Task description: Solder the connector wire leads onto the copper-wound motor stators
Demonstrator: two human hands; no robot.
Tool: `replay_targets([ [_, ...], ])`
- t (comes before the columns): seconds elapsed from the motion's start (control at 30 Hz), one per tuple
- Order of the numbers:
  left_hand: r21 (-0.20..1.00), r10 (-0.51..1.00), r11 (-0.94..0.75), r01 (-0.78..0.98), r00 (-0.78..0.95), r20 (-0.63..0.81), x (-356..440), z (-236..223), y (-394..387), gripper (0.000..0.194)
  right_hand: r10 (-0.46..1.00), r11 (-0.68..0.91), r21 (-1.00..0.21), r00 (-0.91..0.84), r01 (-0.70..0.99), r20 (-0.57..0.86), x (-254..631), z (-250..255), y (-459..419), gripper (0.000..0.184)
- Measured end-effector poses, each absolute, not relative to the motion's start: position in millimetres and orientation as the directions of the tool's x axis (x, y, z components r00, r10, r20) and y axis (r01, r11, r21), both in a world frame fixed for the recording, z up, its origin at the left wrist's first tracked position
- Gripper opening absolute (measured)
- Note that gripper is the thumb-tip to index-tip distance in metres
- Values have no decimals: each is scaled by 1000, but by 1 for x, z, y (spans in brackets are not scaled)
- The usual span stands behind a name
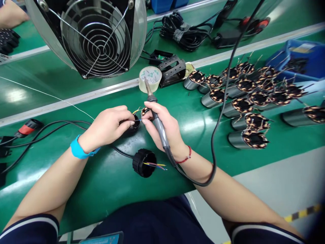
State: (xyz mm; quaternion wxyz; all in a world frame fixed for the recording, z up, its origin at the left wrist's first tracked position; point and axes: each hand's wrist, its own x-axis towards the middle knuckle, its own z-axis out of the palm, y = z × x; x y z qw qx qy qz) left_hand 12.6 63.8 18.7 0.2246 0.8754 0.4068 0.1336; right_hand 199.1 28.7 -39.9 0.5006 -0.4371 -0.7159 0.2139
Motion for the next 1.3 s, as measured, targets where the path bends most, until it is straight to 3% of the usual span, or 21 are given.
replay_targets([
  [0.17, 697, 921, -363, 619, 352, 167, 15, 11, 60, 14, 899, 435, -859, -85, 271, 429, 200, -39, 32, 38],
  [0.27, 738, 925, -356, 574, 327, 192, 20, 7, 56, 7, 914, 406, -889, -81, 210, 399, 199, -41, 33, 43],
  [0.6, 611, 837, -533, 586, 471, 278, 30, 7, 53, 11, 904, 428, -899, -53, 90, 425, 198, -50, 35, 47],
  [0.8, 399, 787, -617, 678, 545, 291, 30, 5, 51, 12, 900, 434, -890, -15, 136, 437, 196, -51, 36, 42],
  [1.1, 464, 858, -513, 723, 444, 258, 36, 2, 44, 7, 873, 478, -825, -58, 300, 485, 197, -48, 34, 45],
  [1.2, 406, 843, -537, 739, 458, 281, 37, 0, 42, 9, 862, 489, -796, -58, 357, 503, 196, -46, 32, 45],
  [1.3, 311, 809, -582, 751, 499, 309, 36, -3, 41, 12, 872, 472, -834, -16, 285, 489, 194, -46, 32, 44],
])
